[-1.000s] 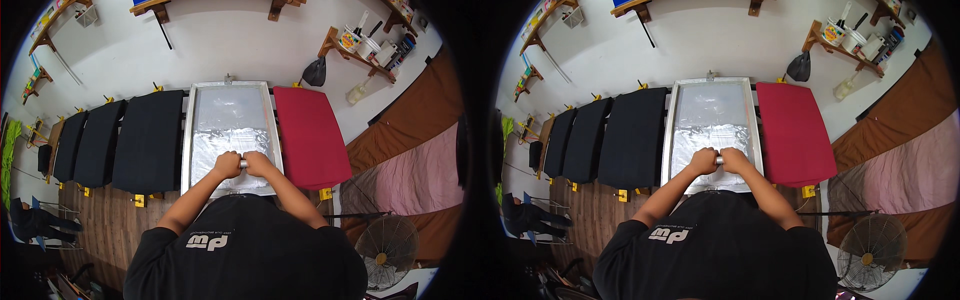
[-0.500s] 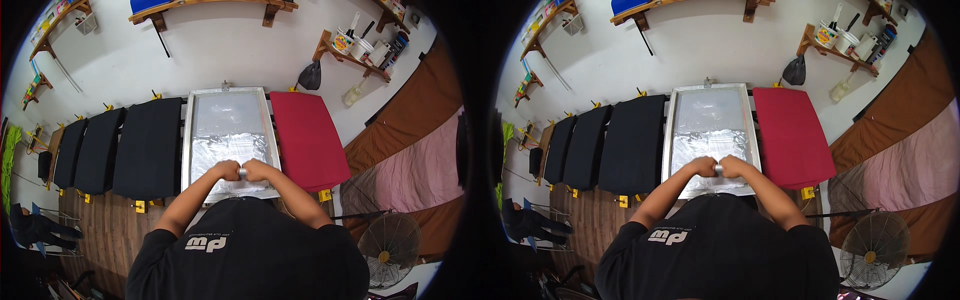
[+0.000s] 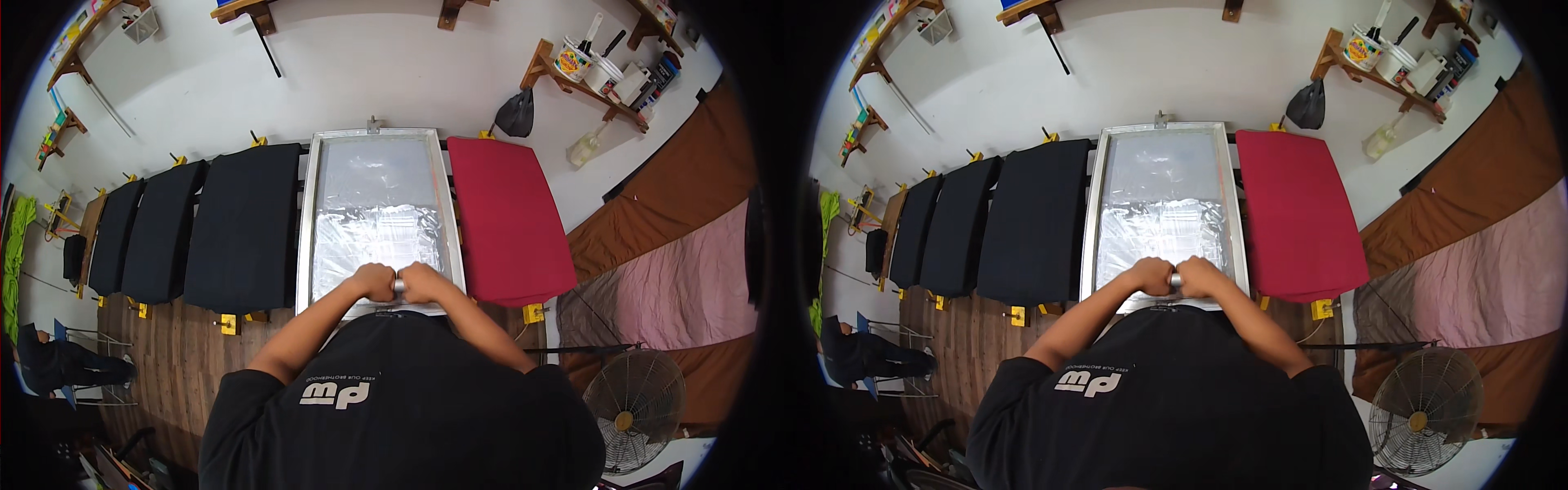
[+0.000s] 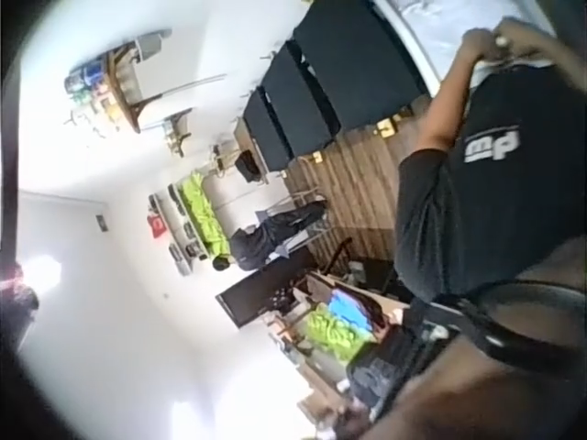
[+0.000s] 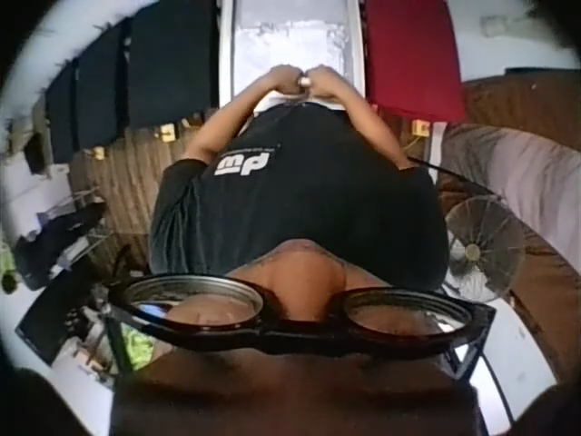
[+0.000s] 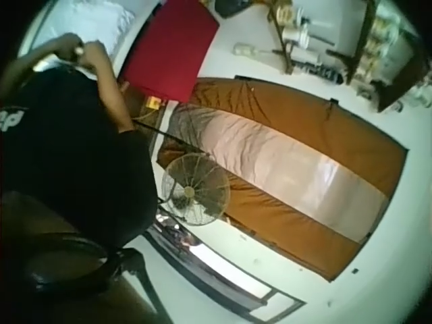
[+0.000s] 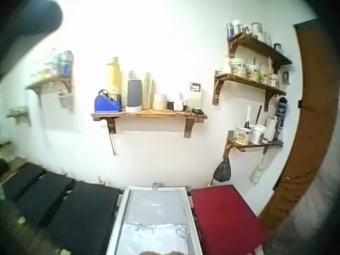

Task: Applying ink to a t-shirt using a screen printing frame and squeegee.

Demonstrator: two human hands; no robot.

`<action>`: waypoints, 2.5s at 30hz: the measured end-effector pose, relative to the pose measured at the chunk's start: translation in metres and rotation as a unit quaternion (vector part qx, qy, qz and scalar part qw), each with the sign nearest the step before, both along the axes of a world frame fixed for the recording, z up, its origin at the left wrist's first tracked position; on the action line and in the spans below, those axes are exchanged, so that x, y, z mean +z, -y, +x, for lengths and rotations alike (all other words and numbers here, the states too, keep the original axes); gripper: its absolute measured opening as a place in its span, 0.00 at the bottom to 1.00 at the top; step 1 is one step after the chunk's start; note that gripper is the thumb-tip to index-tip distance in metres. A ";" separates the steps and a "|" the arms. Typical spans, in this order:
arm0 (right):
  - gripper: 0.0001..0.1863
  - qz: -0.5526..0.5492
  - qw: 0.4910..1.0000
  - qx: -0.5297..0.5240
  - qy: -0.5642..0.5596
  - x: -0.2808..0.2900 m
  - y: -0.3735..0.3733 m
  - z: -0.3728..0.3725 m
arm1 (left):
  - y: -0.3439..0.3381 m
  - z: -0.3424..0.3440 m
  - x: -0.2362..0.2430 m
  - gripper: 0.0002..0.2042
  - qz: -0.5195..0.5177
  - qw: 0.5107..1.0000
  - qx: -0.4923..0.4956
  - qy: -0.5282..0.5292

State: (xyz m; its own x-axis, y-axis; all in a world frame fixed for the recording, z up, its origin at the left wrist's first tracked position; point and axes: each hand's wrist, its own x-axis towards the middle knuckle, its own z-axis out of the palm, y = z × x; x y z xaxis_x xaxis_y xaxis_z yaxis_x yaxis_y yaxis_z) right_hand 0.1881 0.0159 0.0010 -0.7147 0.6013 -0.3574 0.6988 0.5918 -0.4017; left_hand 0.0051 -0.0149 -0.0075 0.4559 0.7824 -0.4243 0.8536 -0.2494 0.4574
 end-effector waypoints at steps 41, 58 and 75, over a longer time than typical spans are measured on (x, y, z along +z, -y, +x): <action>0.16 0.045 0.996 -0.016 -0.069 -0.004 -0.106 -0.019 | -0.088 -0.013 0.010 0.11 0.079 0.992 0.094 -0.040; 0.11 0.039 0.999 0.001 -0.002 0.002 -0.070 -0.021 | -0.059 -0.010 0.002 0.11 0.040 0.997 0.063 -0.030; 0.13 0.025 0.999 -0.028 -0.019 0.011 0.024 0.000 | 0.023 0.007 0.008 0.13 0.035 0.999 0.034 0.001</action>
State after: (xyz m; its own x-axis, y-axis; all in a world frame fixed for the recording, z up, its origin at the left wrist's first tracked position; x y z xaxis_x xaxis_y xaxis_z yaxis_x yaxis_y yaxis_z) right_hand 0.1878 -0.0086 0.0122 -0.6924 0.6570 -0.2983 0.7157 0.5729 -0.3995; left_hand 0.0116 -0.0381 0.0005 0.4005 0.8394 -0.3674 0.8693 -0.2213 0.4420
